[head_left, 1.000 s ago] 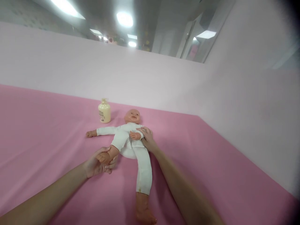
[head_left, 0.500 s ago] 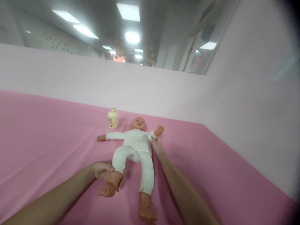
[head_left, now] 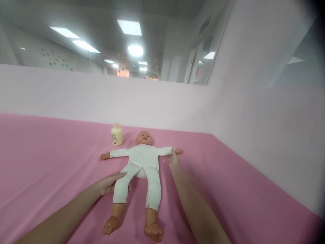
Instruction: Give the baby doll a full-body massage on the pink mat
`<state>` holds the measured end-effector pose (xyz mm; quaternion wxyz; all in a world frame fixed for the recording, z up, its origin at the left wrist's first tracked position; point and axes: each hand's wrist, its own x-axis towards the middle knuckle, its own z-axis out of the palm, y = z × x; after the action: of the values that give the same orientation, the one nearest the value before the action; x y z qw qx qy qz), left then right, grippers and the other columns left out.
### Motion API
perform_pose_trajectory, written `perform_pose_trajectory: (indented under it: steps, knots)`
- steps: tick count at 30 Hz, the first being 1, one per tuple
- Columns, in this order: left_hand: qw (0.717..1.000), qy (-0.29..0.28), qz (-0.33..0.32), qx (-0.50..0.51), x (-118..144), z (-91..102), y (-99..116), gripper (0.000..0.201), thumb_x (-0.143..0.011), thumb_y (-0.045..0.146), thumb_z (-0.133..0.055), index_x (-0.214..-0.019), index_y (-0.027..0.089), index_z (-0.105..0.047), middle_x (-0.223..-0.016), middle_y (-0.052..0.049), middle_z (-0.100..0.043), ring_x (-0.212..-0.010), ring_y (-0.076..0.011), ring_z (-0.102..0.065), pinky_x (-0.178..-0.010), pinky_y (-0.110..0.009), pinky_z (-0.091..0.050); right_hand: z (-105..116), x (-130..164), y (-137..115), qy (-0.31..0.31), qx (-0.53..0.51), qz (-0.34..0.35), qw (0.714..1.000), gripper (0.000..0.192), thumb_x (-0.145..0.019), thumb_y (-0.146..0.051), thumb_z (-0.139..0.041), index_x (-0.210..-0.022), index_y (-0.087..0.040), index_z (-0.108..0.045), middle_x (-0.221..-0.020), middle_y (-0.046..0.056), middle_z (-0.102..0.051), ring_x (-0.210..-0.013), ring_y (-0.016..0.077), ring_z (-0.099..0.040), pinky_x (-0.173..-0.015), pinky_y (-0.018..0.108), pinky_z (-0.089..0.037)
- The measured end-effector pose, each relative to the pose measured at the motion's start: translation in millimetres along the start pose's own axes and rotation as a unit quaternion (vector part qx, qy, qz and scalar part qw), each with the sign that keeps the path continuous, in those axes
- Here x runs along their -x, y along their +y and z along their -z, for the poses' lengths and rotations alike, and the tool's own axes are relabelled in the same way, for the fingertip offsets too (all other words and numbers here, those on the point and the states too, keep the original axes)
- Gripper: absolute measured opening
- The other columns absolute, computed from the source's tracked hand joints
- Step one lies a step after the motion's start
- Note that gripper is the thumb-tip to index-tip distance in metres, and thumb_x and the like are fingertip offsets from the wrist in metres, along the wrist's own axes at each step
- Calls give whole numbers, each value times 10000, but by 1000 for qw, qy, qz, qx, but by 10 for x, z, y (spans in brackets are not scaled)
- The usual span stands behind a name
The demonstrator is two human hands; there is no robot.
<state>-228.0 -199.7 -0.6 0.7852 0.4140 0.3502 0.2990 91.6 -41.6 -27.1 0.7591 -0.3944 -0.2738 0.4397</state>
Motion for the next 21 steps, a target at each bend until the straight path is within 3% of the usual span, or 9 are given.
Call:
perform_pose_trajectory:
  steps: [3, 6, 10, 14, 17, 18, 21]
  knots:
    - [997, 64, -14, -31, -56, -26, -61, 528, -695, 436, -798, -1105, 166, -603, -770, -49, -696, -694, -199, -658, -674, -327, -528, 49, -50, -19, 22, -19, -37, 999, 832, -729, -347, -622, -1472, -267, -257, -1401, 132, -511, -1064, 225, -660, -760, 343, -558]
    - [995, 72, -16, -61, -53, -87, -83, 628, -710, 427, -789, -1243, 190, -555, -799, -38, -680, -697, -191, -645, -641, -309, -524, 53, -51, -40, 23, -31, -56, 998, 840, -699, -326, -635, -1465, -269, -292, -1397, 128, -519, -1049, 229, -661, -751, 335, -552]
    - [990, 83, -48, -107, 36, -129, 33, 648, -779, 436, -723, -1353, 263, -477, -1099, -78, -674, -1001, -241, -643, -804, -324, -524, 50, -41, -78, 15, -39, -59, 997, 829, -709, -335, -615, -1473, -280, -300, -1379, 100, -540, -1031, 218, -661, -751, 307, -539]
    - [955, 221, -46, -190, 7, -44, 340, 830, -766, 584, -667, -1454, 289, -306, -1341, -159, -555, -1226, -335, -545, -860, -383, -503, 61, -50, -102, 14, -34, -61, 997, 740, -749, -383, -557, -1449, -244, -363, -1220, 94, -646, -960, 211, -674, -735, 312, -538]
    - [928, 257, -123, -242, -263, -114, 700, 788, -735, 607, -676, -1392, 293, -374, -1476, -153, -428, -1337, -337, -441, -926, -381, -464, 52, -63, -105, 8, -31, -66, 997, 714, -746, -416, -573, -1418, -233, -411, -1058, 73, -705, -892, 202, -683, -734, 325, -544]
    - [925, 242, -151, -250, -410, -203, 834, 740, -737, 590, -683, -1355, 281, -416, -1503, -147, -394, -1359, -331, -412, -961, -378, -440, 45, -67, -104, 6, -30, -68, 997, 707, -746, -444, -582, -1402, -228, -432, -1012, 64, -713, -885, 201, -682, -738, 325, -544]
    - [918, 183, -233, -264, -1000, -647, 1181, 630, -804, 555, -619, -1297, 195, -462, -1433, -183, -465, -1313, -321, -453, -999, -389, -403, 31, -82, -89, -1, -24, -73, 997, 700, -751, -585, -565, -1343, -218, -499, -927, 45, -707, -877, 201, -678, -741, 324, -545]
